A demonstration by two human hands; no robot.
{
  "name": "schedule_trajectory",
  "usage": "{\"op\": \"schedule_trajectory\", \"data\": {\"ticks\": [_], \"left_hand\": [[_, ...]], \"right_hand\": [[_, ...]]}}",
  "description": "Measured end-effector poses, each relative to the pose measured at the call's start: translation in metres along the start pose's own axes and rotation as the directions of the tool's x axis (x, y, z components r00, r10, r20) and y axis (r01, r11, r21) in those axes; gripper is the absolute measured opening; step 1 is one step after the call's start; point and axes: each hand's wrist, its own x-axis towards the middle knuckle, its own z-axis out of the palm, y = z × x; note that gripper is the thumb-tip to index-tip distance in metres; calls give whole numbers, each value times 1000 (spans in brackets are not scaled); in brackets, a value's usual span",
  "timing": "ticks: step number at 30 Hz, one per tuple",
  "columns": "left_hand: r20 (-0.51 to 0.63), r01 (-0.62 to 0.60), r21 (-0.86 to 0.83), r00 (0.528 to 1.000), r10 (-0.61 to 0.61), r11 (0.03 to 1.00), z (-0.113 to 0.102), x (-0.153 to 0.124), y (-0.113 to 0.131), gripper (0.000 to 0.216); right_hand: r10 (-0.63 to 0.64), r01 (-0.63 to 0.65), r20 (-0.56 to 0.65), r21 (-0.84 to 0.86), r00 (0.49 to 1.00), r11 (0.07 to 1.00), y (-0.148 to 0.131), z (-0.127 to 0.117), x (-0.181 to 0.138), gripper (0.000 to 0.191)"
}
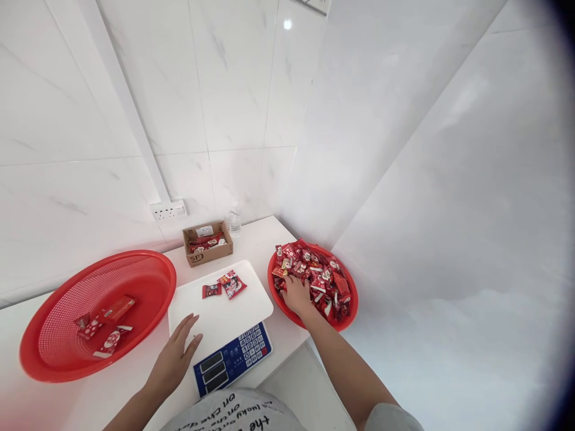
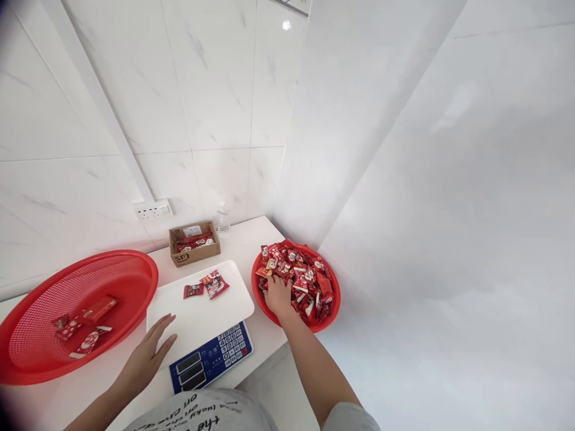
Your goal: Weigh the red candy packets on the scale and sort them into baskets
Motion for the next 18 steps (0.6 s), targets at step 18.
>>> {"op": "schedule_trajectory", "data": {"ticks": [18], "left_hand": [[24, -1, -10, 1000, 2, 1000, -6, -7, 3, 43]], "right_hand": [[29, -22, 151, -48, 988, 999, 7, -18, 49, 67]]}}
